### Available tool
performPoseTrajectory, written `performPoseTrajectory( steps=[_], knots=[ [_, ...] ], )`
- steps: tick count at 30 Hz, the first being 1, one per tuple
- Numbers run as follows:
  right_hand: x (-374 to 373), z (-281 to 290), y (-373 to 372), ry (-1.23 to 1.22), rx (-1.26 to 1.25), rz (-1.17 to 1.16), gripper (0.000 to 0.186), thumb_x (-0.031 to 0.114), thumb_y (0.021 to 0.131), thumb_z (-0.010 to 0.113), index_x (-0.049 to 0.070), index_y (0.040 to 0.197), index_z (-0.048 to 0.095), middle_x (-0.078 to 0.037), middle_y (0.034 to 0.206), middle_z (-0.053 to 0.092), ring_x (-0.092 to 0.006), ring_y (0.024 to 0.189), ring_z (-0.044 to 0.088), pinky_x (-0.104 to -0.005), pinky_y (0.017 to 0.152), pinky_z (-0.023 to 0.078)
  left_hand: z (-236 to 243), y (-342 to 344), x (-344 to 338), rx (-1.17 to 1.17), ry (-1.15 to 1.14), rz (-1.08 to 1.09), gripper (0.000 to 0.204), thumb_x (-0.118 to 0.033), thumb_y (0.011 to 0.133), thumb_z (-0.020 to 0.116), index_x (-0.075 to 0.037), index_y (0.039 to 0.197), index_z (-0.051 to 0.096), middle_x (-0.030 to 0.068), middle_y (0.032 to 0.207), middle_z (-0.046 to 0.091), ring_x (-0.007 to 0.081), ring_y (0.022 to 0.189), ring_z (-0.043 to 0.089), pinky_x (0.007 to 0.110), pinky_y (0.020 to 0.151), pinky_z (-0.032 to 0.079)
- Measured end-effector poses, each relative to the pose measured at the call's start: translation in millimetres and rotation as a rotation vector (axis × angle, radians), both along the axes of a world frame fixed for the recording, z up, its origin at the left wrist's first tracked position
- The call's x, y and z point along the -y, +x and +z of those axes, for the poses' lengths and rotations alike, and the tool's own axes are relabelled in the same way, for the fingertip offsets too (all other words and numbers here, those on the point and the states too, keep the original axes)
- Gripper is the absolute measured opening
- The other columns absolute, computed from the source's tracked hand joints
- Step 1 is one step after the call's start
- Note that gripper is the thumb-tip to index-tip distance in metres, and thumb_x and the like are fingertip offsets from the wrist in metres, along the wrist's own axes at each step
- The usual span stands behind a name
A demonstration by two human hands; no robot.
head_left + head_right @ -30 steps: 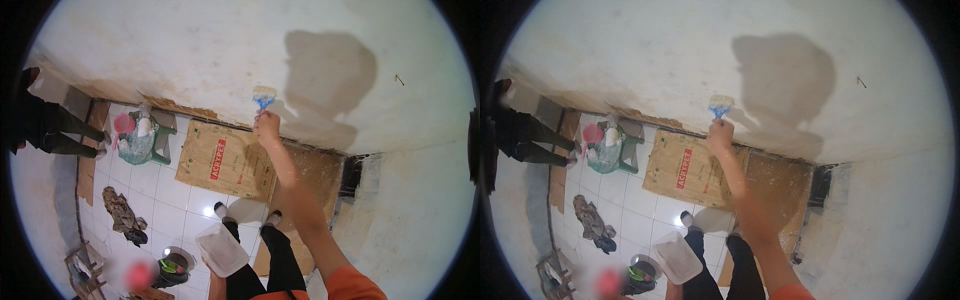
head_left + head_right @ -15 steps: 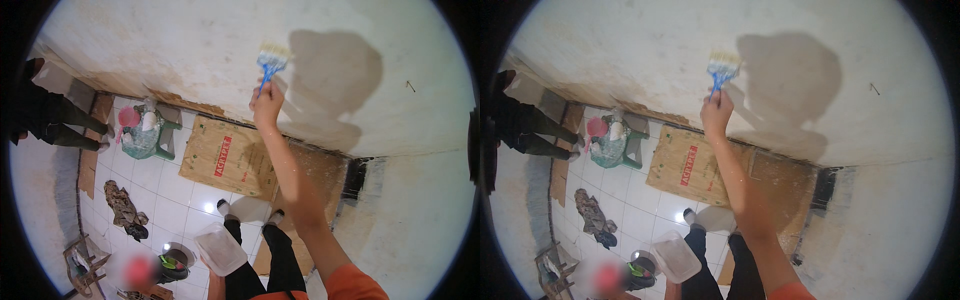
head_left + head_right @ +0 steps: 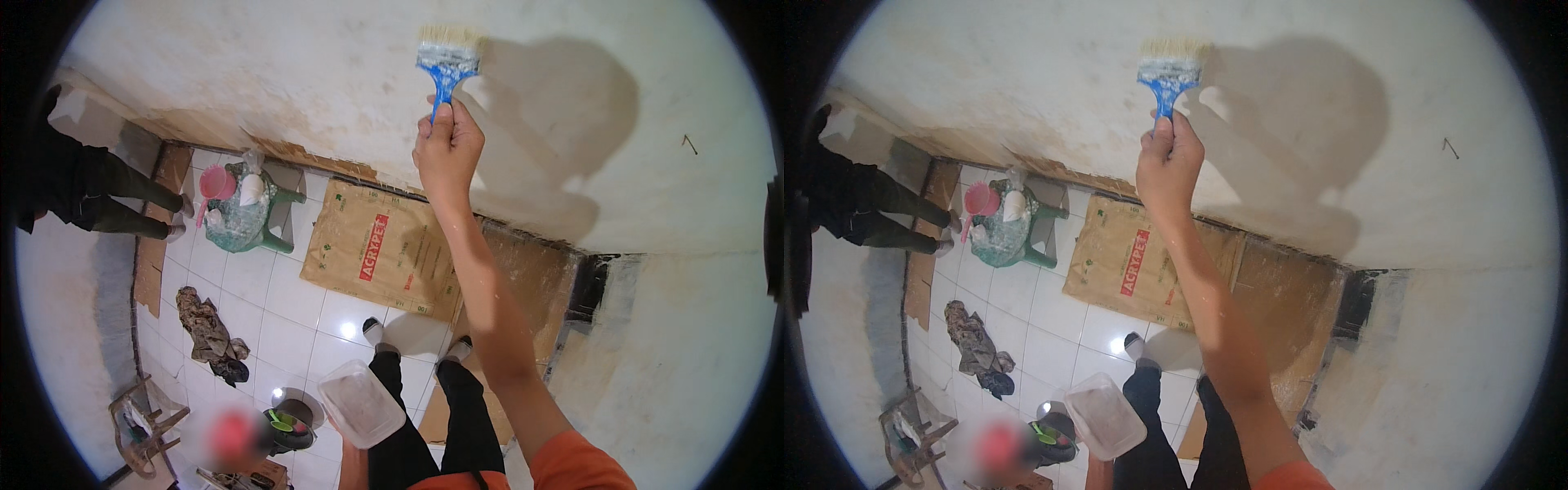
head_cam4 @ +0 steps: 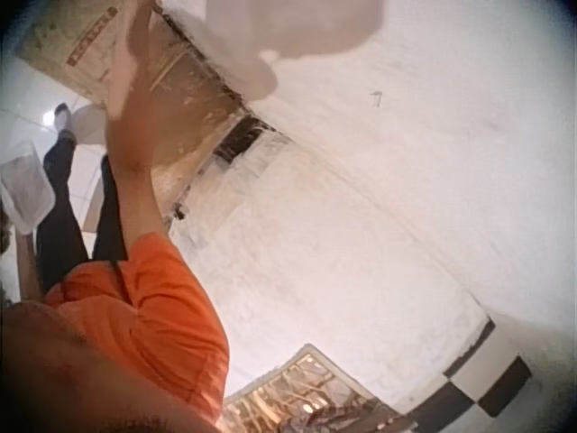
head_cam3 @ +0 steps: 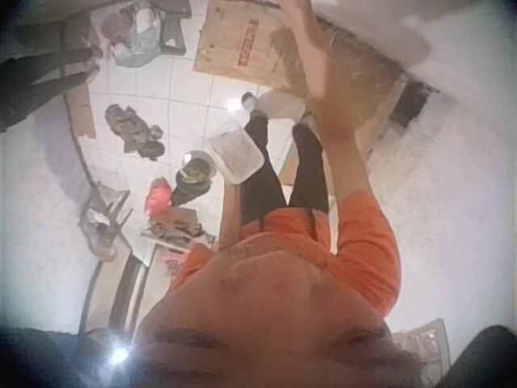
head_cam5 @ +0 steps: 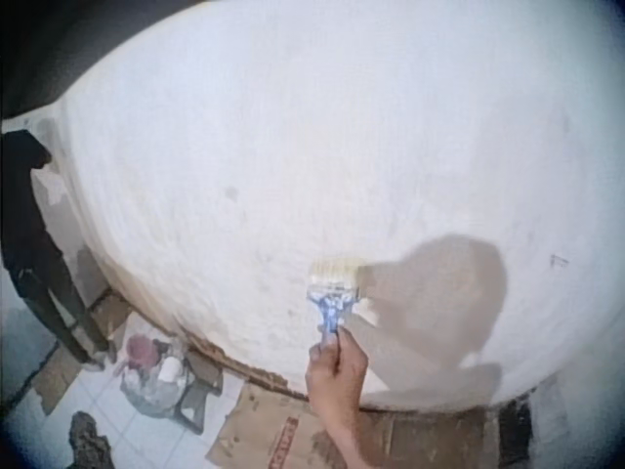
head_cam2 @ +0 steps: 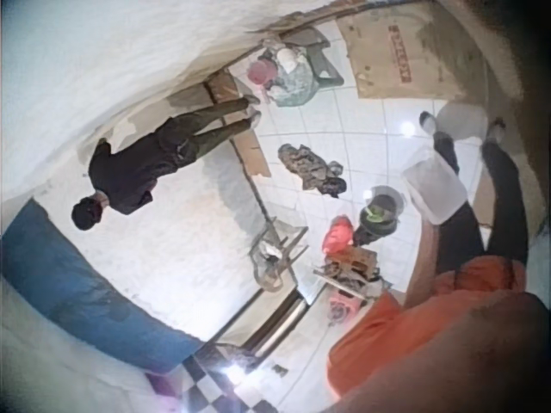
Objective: The person paints a wall using a brush, repeatedly dipping the brush into a plastic container of white paint and applying it to the wall surface in a series of strokes.
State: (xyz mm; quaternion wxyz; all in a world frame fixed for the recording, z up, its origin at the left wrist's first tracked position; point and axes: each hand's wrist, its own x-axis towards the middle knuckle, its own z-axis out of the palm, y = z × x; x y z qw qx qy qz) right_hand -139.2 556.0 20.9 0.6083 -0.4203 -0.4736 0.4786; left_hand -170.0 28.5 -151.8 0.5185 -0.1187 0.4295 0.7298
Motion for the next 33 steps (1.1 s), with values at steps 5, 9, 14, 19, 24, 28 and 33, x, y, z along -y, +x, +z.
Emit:
performPoseTrajectory(
  steps=[5,9,14,19,24,28,33],
  knots=[
    [-24,-80,-1,-0.202,-0.096,0.059,0.024,0.015,0.101,0.042,-0.003,0.098,0.058,-0.001,0.062,0.047,-0.0071,0.044,0.037,-0.0263,0.041,0.031,4,-1,-18,0.023,0.017,-0.045,0.079,-0.065,0.087,0.049,-0.017,0.147,0.034,0.0090,0.145,0.043,0.0308,0.126,0.048,0.050,0.103,0.044],
    [-6,-109,-4,-0.669,-0.306,0.122,0.021,0.019,0.102,0.043,0.001,0.100,0.054,-0.001,0.066,0.046,-0.0059,0.045,0.035,-0.0224,0.038,0.026,4,2,-17,0.024,0.023,-0.048,0.079,-0.065,0.087,0.049,-0.017,0.147,0.034,0.0088,0.144,0.043,0.0308,0.126,0.048,0.050,0.103,0.044],
    [-15,-62,16,-0.728,-0.364,0.063,0.018,0.014,0.101,0.042,0.001,0.096,0.054,-0.001,0.066,0.045,-0.0055,0.047,0.032,-0.0218,0.038,0.023,3,0,-15,0.023,0.026,-0.051,0.079,-0.066,0.086,0.049,-0.017,0.147,0.034,0.0087,0.144,0.043,0.0309,0.126,0.048,0.050,0.103,0.044],
    [15,23,26,-0.351,-0.239,0.097,0.023,0.015,0.101,0.041,-0.001,0.097,0.056,-0.002,0.063,0.049,-0.0079,0.046,0.040,-0.0241,0.040,0.030,1,-2,-11,0.025,0.019,-0.027,0.080,-0.066,0.086,0.049,-0.017,0.147,0.034,0.0085,0.144,0.043,0.0310,0.127,0.048,0.050,0.103,0.043],
    [-27,-106,38,-0.092,0.112,-0.075,0.023,0.015,0.100,0.045,-0.002,0.094,0.059,-0.001,0.060,0.050,-0.0098,0.045,0.042,-0.0284,0.040,0.034,-4,-2,-19,0.026,0.035,-0.069,0.080,-0.066,0.086,0.050,-0.017,0.147,0.033,0.0083,0.144,0.043,0.0311,0.127,0.048,0.051,0.103,0.043],
    [-15,-157,44,-0.737,-0.218,0.028,0.016,0.017,0.099,0.047,0.003,0.095,0.055,0.000,0.065,0.048,-0.0072,0.046,0.037,-0.0229,0.038,0.026,-13,1,-15,0.033,0.043,-0.071,0.080,-0.066,0.086,0.050,-0.017,0.147,0.033,0.0082,0.144,0.043,0.0312,0.127,0.048,0.051,0.103,0.043],
    [-4,-94,92,-0.723,-0.281,0.072,0.018,0.013,0.095,0.046,-0.001,0.095,0.056,-0.002,0.066,0.051,-0.0083,0.046,0.042,-0.0237,0.039,0.032,-6,6,-18,0.007,0.041,-0.096,0.081,-0.066,0.085,0.051,-0.018,0.147,0.033,0.0081,0.145,0.043,0.0312,0.127,0.048,0.051,0.104,0.043]
  ],
)
